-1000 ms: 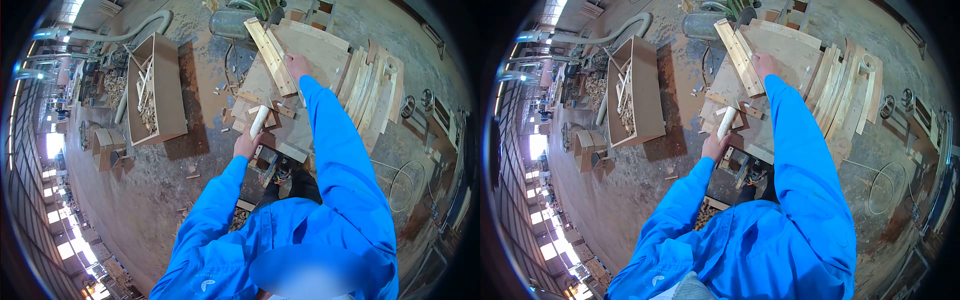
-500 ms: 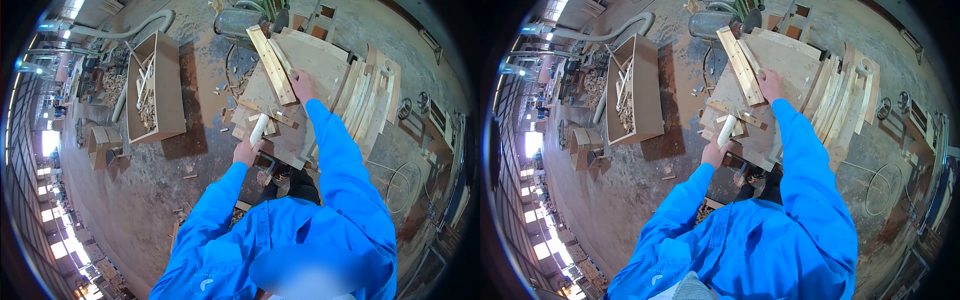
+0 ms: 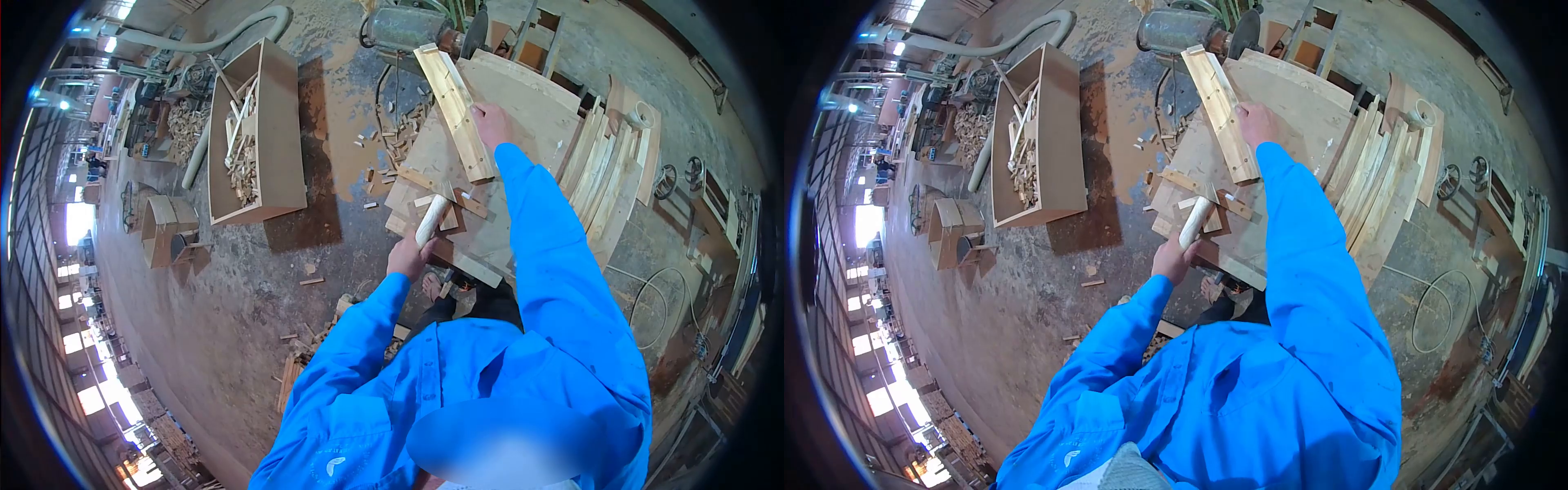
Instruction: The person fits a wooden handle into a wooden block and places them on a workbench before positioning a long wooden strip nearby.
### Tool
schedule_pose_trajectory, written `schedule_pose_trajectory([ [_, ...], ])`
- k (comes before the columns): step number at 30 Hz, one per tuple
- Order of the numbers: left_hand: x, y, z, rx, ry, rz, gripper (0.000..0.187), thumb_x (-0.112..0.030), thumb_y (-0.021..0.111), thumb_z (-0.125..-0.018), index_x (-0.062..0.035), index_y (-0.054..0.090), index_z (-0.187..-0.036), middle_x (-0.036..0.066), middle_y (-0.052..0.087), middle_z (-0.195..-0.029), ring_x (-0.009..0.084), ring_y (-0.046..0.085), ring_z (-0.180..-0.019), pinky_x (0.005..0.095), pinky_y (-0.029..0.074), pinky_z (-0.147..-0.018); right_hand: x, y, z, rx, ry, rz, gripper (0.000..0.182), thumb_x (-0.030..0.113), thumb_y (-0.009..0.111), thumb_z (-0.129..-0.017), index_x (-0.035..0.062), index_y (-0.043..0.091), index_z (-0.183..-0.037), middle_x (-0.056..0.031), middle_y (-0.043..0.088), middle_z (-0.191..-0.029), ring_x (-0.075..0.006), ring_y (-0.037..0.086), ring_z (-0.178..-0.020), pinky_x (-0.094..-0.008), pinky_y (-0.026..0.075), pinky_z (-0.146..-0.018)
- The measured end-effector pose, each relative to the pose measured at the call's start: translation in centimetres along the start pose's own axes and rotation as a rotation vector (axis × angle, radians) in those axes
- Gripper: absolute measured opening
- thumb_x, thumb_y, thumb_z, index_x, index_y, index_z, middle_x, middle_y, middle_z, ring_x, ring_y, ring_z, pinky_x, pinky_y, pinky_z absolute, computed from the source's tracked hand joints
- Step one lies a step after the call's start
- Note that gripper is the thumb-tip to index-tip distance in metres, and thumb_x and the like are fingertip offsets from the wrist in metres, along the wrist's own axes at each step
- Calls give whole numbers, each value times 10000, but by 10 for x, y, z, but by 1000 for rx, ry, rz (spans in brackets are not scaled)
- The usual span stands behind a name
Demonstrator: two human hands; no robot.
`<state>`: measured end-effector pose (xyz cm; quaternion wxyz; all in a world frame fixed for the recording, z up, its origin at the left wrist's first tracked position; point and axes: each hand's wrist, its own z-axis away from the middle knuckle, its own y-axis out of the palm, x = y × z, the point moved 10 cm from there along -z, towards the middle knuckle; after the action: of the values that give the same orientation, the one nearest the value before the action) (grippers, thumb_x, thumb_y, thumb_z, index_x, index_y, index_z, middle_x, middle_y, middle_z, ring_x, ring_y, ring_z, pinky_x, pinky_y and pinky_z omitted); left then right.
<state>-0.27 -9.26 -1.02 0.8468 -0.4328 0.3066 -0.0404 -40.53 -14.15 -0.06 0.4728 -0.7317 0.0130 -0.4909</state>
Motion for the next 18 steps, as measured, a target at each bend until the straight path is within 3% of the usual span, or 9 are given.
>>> schedule_pose_trajectory([
  [9, -1, 4, -5, -12, 32, 8, 523, -501, 699, -996, -29, 596, -1197, 300, 733, -1029, 513, 702, -997, 599, 552, -837, 2, -5, -3, -29, 5, -3, 293, 334, 652, -1017, 140, 822, -1156, -194, 746, -1154, -417, 686, -1109, -535, 531, -978],
  [18, -24, 4, -32, -34, 34, -5, 538, -491, 721, -984, -48, 616, -1271, 286, 737, -1104, 507, 690, -1054, 585, 545, -863, -7, -21, -33, -58, 23, -36, 277, 323, 662, -1008, 134, 824, -1131, -193, 745, -1160, -426, 690, -1105, -533, 537, -972],
])
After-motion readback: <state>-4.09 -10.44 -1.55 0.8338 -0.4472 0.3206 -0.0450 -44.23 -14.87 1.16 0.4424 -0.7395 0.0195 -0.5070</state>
